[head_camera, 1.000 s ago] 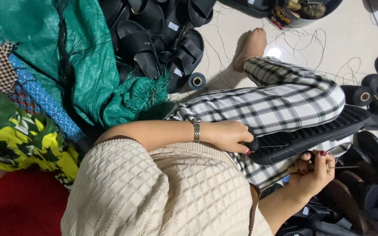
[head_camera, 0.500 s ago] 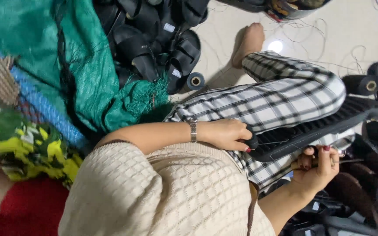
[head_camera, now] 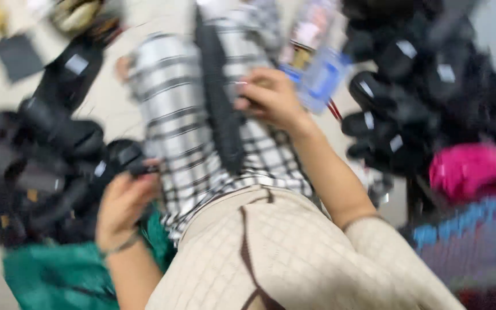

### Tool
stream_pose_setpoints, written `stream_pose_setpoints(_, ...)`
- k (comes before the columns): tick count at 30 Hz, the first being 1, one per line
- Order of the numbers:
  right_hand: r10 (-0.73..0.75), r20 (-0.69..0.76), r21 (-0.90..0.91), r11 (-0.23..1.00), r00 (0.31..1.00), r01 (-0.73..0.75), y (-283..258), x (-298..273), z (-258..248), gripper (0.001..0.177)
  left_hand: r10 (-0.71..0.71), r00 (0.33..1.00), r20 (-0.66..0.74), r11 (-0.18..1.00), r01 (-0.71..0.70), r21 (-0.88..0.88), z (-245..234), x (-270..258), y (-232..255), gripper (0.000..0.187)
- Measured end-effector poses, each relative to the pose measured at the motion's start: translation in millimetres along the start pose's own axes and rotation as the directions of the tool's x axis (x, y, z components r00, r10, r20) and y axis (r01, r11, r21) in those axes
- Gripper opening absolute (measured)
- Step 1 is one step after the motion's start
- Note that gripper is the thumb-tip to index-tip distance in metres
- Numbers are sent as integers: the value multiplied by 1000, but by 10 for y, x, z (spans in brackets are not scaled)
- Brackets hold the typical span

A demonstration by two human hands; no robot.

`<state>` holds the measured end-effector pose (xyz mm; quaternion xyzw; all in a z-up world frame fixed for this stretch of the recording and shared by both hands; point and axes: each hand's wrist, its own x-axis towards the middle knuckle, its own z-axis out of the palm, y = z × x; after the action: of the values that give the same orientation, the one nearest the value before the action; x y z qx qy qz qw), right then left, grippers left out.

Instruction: A person is hand-sewing the straps of black sandals onto the soles while sitting on the floor.

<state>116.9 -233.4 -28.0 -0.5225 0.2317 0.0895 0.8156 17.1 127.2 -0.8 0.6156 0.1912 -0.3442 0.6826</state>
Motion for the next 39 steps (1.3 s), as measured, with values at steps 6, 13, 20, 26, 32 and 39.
stream_pose_setpoints(6,-69,409,-45,994,910,95,-158,75,36,8,517,796,-313,517,1,856,-312,-35,243,45)
stream_pose_setpoints(13,-109,351,-18,992,930,123,-198,9,42,8,759,641,118,313,-517,797,1150,-26,715,50)
stream_pose_setpoints(20,-18,288,-86,995,957,45,-228,-136,-285,11,603,766,221,115,-358,927,1654,203,403,98)
stream_pose_setpoints(26,59,135,-465,885,989,11,19,-83,-1041,7,399,910,109,431,-291,854,1641,138,699,89)
stream_pose_setpoints(32,-421,2,-989,136,907,65,562,-83,-1780,53,606,793,-62,625,-426,654,460,-183,873,31)
stream_pose_setpoints(39,-88,478,-745,487,874,456,-733,-576,-645,45,826,542,-158,240,-83,967,-147,-321,926,35)
